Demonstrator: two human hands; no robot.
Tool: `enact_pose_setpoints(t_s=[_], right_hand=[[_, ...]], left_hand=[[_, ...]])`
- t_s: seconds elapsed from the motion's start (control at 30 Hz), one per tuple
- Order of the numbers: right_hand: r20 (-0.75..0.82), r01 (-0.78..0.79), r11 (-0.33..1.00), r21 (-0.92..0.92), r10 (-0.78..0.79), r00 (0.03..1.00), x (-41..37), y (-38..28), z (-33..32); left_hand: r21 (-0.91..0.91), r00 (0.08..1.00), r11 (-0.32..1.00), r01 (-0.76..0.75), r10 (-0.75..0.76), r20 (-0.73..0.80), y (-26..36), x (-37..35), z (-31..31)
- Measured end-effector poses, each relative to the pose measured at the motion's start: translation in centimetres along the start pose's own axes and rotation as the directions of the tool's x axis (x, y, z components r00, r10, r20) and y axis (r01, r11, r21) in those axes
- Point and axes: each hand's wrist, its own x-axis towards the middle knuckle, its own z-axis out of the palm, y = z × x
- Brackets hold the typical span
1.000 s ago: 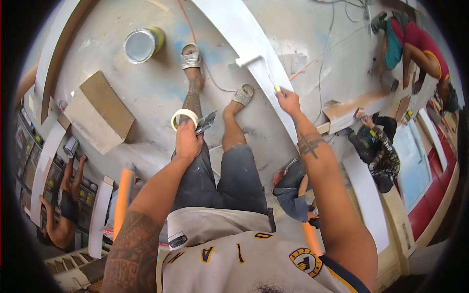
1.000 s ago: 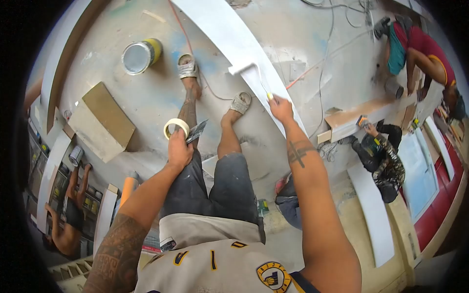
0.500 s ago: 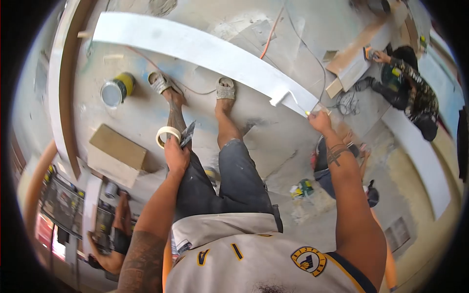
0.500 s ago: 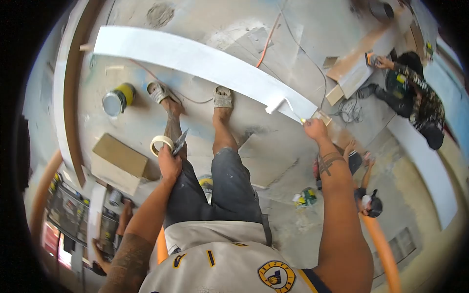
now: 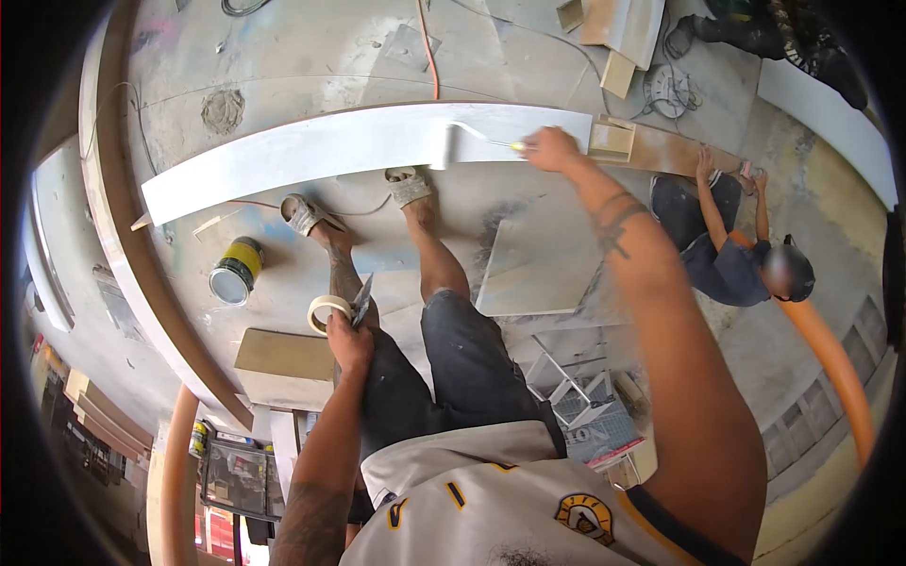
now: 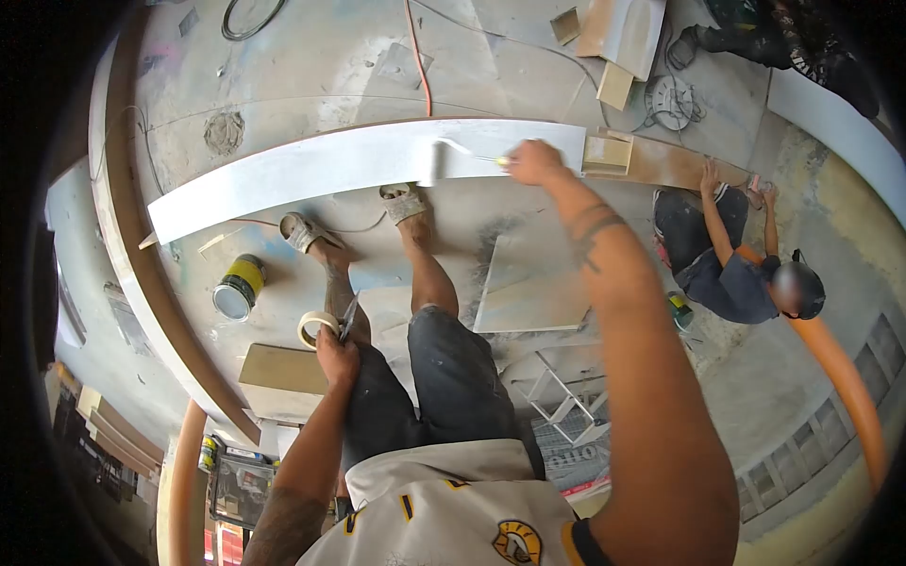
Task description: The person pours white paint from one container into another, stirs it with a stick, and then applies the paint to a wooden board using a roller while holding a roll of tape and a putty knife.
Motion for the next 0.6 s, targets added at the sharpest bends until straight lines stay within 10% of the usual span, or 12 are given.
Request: enact_pose_setpoints(t_s=[0.17,0.37,0.57,0.6], right_hand=[[-0.115,-0.386,0.909,-0.155,0.372,0.921,-7.0,12.6,-3.7],[-0.087,-0.447,0.829,-0.337,0.445,0.891,-8.6,18.2,-6.4],[-0.161,0.221,0.945,-0.239,-0.263,0.951,-3.0,11.7,-5.8],[-0.083,0.146,0.972,-0.184,-0.164,0.983,-2.6,8.1,-6.8]], left_hand=[[0.014,0.998,0.999,-0.037,0.036,0.043,1.6,0.1,0.0],[0.015,0.999,1.000,0.017,-0.017,0.043,1.3,0.5,-0.3],[0.023,0.999,1.000,-0.003,0.002,0.048,1.5,0.6,0.3],[0.025,0.999,1.000,-0.007,0.006,0.050,1.7,0.6,0.3]])
